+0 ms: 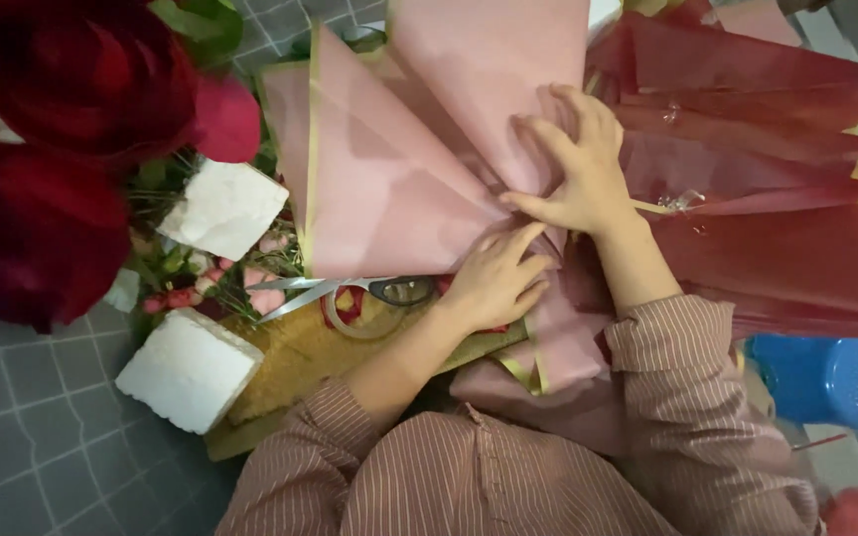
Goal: Smoothing and folding pink wrapping paper to prepare for a flower bouquet.
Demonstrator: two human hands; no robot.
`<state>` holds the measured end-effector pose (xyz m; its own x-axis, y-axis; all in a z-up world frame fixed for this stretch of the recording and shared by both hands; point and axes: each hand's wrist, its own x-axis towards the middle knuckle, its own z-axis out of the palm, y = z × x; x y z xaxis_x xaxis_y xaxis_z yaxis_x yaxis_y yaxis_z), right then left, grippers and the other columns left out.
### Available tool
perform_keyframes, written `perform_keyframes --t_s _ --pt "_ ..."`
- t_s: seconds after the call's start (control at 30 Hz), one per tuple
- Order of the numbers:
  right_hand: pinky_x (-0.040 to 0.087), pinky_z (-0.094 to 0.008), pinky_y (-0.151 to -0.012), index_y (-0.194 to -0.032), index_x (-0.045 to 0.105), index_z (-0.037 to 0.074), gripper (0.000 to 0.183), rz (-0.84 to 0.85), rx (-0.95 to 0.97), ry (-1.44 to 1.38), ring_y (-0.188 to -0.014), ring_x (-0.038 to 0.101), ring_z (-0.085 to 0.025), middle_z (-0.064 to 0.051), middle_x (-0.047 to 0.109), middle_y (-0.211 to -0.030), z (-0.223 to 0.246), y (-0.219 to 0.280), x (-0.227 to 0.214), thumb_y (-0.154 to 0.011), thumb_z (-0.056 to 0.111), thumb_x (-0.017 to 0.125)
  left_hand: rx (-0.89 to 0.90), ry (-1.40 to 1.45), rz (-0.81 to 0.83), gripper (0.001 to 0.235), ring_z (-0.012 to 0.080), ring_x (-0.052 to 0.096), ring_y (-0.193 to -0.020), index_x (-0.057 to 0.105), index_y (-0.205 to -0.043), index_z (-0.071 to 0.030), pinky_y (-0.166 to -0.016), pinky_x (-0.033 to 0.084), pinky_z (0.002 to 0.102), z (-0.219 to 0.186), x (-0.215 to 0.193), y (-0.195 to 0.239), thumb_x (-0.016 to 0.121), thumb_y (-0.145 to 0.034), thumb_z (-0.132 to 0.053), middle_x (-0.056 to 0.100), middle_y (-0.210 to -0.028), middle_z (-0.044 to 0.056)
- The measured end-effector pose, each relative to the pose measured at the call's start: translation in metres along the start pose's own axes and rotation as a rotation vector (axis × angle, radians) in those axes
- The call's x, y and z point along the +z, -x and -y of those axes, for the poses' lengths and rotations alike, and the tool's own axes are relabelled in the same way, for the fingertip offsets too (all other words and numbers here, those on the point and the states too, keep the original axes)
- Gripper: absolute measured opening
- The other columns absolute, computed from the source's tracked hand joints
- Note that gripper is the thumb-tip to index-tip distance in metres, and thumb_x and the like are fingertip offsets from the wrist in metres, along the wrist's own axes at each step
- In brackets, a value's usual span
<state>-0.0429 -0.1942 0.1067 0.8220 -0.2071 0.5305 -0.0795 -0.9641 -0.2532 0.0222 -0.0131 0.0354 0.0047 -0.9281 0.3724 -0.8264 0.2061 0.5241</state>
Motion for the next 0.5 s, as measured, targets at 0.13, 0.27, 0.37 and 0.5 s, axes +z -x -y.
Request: perform_keyframes --t_s 0.13,0.27,0.37,0.5 --pt "0.034 -0.057 -0.109 -0.124 0.064 0.009 0.054 -0.093 0.006 -0.145 -0.132 0.047 -0.04 -0.021 0.048 -0.14 -0.009 0.007 0.0 -0.076 0.032 0.07 0.054 0.008 -0.11 0.023 0.0435 0.059 -0.111 0.07 -0.101 -0.004 -0.103 0.047 0.063 -0.003 -0.007 -0.003 0.073 -0.086 -0.02 0.053 -0.131 0.02" --pt "0.045 -0.046 -0.091 -0.108 0.053 -0.005 0.037 -0.257 0.004 -0.301 -0.104 0.052 -0.038 -0.021 0.05 -0.111 -0.014 0.014 0.006 -0.075 0.006 0.062 -0.013 -0.162 -0.046 0.032 0.0389 0.051 -0.133 0.073 -0.111 -0.014 -0.116 0.037 0.058 0.0 0.014 0.005 0.069 -0.083 -0.028 0.061 -0.132 0.013" --pt "0.043 -0.048 -0.079 -0.105 0.067 0.012 0.054 -0.107 -0.059 -0.084 -0.092 0.062 -0.035 -0.012 0.065 -0.105 -0.017 0.025 0.019 -0.073 0.053 0.081 -0.007 -0.28 -0.045 0.038 0.0255 0.047 -0.139 0.07 -0.118 -0.02 -0.116 0.027 0.059 0.0 0.033 0.006 0.073 -0.082 -0.032 0.062 -0.135 0.007" --pt "0.044 -0.044 -0.086 -0.094 0.065 0.015 0.053 -0.011 -0.09 0.174 -0.092 0.062 -0.025 -0.003 0.066 -0.099 -0.002 0.027 0.018 -0.076 0.062 0.081 0.027 -0.329 -0.048 0.032 0.0247 0.054 -0.125 0.071 -0.114 -0.021 -0.111 0.028 0.059 0.008 0.052 0.004 0.069 -0.087 -0.038 0.066 -0.122 0.005"
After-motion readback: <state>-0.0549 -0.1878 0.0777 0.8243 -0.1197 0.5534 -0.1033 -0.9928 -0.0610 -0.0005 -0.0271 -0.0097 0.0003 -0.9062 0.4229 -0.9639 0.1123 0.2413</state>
